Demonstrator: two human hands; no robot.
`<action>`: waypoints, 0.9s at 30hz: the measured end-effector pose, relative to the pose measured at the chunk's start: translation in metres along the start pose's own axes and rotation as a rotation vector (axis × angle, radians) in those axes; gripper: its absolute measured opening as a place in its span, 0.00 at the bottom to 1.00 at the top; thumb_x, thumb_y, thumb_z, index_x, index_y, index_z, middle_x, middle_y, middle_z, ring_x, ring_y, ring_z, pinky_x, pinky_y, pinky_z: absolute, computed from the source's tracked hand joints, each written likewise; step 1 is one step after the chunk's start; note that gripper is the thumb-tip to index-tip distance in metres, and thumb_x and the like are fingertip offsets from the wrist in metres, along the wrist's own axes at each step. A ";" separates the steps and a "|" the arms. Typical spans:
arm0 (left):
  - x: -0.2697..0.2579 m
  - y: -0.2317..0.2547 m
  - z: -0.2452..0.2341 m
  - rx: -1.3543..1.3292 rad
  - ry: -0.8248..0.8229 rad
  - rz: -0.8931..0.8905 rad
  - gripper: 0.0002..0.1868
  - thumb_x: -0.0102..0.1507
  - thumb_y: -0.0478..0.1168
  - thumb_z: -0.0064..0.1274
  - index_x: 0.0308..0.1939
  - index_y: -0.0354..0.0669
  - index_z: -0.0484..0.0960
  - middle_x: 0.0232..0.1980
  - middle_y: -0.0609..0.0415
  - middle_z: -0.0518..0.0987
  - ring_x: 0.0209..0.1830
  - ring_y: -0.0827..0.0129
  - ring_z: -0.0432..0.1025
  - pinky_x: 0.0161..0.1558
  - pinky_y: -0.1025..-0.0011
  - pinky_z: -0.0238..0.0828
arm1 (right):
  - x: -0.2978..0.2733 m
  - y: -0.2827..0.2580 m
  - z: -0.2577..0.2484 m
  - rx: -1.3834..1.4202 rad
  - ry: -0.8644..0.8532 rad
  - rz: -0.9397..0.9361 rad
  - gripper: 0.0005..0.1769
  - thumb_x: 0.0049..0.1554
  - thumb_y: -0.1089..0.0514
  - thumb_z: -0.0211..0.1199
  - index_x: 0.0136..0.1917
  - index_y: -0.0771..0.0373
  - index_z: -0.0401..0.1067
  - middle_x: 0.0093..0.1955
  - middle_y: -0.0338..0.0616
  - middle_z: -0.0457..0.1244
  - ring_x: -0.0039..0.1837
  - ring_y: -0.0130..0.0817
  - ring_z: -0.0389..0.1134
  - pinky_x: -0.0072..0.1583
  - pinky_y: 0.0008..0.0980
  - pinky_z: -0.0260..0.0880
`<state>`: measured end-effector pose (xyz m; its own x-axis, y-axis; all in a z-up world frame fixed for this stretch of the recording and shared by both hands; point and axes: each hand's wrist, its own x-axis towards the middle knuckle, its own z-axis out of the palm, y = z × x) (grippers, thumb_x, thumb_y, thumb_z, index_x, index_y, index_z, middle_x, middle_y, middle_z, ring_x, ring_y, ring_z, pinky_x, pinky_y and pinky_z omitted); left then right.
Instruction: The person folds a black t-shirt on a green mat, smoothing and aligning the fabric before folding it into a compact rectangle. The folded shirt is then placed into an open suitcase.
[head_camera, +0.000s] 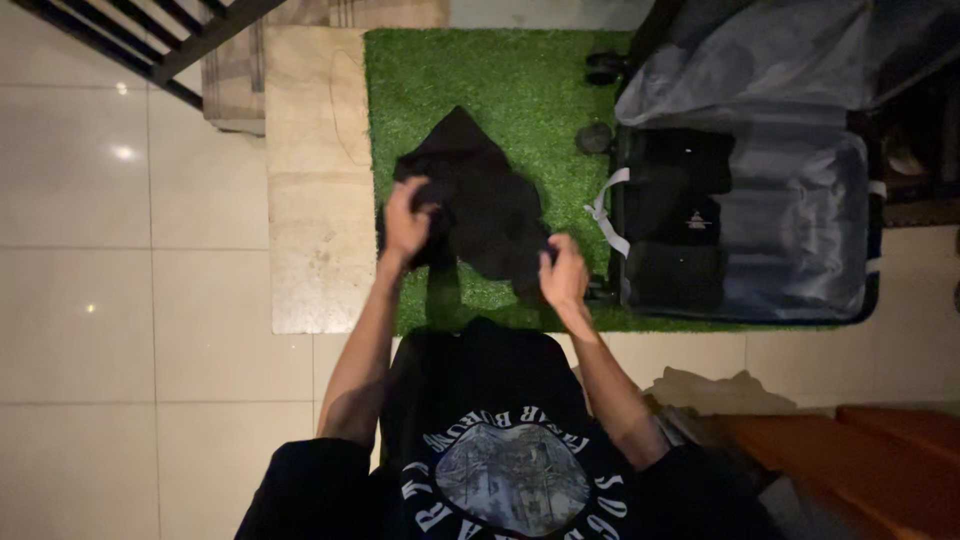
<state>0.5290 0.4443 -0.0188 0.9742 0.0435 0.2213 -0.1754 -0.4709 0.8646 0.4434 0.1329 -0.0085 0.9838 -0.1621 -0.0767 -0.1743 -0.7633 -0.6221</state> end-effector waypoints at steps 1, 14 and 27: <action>0.005 -0.001 -0.016 -0.085 0.090 0.075 0.27 0.54 0.23 0.53 0.59 0.35 0.78 0.54 0.42 0.78 0.55 0.49 0.73 0.62 0.62 0.69 | 0.013 0.001 -0.009 0.055 0.092 -0.081 0.18 0.55 0.63 0.67 0.58 0.61 0.69 0.55 0.53 0.67 0.57 0.55 0.69 0.57 0.48 0.69; -0.128 -0.026 -0.147 0.049 0.194 -0.082 0.22 0.53 0.21 0.49 0.50 0.38 0.82 0.58 0.48 0.78 0.64 0.62 0.72 0.66 0.65 0.69 | 0.038 0.011 -0.062 -0.023 -0.150 -0.093 0.31 0.57 0.56 0.70 0.69 0.63 0.62 0.63 0.59 0.59 0.63 0.57 0.64 0.61 0.47 0.67; -0.153 -0.017 -0.080 -0.346 0.369 -1.051 0.26 0.56 0.38 0.72 0.51 0.26 0.79 0.47 0.43 0.83 0.43 0.63 0.78 0.46 0.68 0.77 | 0.040 -0.012 -0.035 -0.173 -0.048 -0.253 0.41 0.54 0.50 0.75 0.75 0.54 0.61 0.78 0.63 0.49 0.76 0.63 0.53 0.71 0.55 0.56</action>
<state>0.3721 0.5163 -0.0312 0.5722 0.5499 -0.6084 0.6089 0.2120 0.7644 0.4834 0.1135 0.0234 0.9970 0.0736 0.0247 0.0763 -0.8716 -0.4843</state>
